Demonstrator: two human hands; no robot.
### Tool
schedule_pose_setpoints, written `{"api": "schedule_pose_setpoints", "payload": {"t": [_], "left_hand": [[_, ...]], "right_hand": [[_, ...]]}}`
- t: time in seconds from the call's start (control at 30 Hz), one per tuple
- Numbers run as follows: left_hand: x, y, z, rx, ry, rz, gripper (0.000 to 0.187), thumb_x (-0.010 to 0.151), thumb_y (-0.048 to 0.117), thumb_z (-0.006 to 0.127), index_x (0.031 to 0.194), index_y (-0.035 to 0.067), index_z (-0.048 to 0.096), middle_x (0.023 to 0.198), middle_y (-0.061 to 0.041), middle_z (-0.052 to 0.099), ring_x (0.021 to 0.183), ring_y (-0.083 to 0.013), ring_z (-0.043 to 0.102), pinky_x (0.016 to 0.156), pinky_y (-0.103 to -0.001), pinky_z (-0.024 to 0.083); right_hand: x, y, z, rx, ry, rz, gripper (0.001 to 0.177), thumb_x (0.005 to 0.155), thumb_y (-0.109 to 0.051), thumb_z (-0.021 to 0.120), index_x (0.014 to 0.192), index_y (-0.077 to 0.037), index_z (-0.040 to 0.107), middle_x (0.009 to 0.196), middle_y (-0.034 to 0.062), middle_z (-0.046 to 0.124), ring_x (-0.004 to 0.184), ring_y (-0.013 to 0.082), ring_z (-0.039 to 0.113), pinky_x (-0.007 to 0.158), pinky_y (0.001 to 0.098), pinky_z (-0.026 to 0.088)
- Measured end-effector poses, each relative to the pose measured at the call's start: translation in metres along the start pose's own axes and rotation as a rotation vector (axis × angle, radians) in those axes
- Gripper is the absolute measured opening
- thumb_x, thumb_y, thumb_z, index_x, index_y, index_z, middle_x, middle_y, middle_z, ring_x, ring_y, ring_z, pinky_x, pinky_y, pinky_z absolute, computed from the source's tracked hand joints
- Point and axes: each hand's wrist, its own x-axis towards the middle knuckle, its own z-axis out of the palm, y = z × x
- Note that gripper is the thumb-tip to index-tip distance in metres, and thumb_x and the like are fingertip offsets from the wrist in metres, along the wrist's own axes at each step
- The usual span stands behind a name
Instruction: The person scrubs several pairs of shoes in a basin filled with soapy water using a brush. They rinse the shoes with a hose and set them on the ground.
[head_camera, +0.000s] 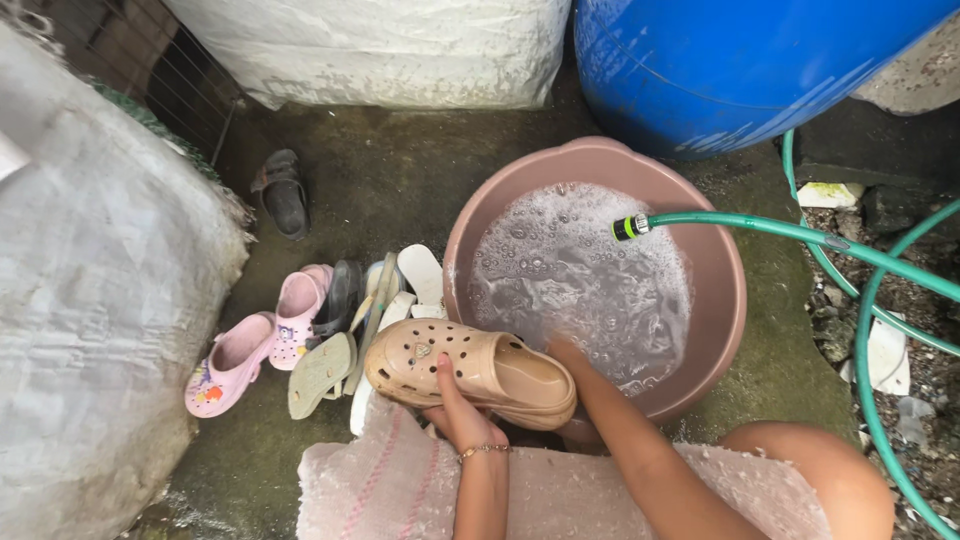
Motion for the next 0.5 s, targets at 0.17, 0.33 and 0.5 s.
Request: {"api": "schedule_pose_setpoints", "payload": {"t": [0.17, 0.33, 0.5], "left_hand": [[0.004, -0.004, 0.004, -0.027, 0.028, -0.008, 0.073, 0.084, 0.032, 0.073, 0.146, 0.014, 0.04, 0.142, -0.01, 0.059, 0.124, -0.025, 0.063, 0.098, -0.044, 0.056], [0.004, -0.002, 0.004, -0.012, 0.031, -0.019, 0.072, 0.084, 0.033, 0.072, 0.147, 0.015, 0.04, 0.142, -0.009, 0.059, 0.122, -0.025, 0.063, 0.098, -0.046, 0.055], [0.007, -0.002, 0.001, -0.043, 0.008, -0.009, 0.072, 0.085, 0.032, 0.071, 0.147, 0.016, 0.04, 0.142, -0.009, 0.059, 0.123, -0.0249, 0.063, 0.098, -0.046, 0.055]], "right_hand": [[0.002, 0.004, 0.011, 0.055, -0.079, -0.014, 0.028, 0.094, -0.022, 0.065, 0.118, -0.009, 0.059, 0.111, 0.017, 0.06, 0.097, 0.0289, 0.059, 0.082, 0.0398, 0.051], [0.004, 0.004, 0.011, 0.108, -0.174, 0.013, 0.023, 0.095, -0.023, 0.065, 0.112, -0.009, 0.06, 0.103, 0.015, 0.06, 0.088, 0.0267, 0.06, 0.075, 0.0388, 0.052], [0.007, 0.004, 0.007, 0.309, -0.294, 0.132, 0.018, 0.096, -0.024, 0.066, 0.106, -0.009, 0.061, 0.095, 0.013, 0.061, 0.079, 0.0246, 0.06, 0.067, 0.0378, 0.053]]}}
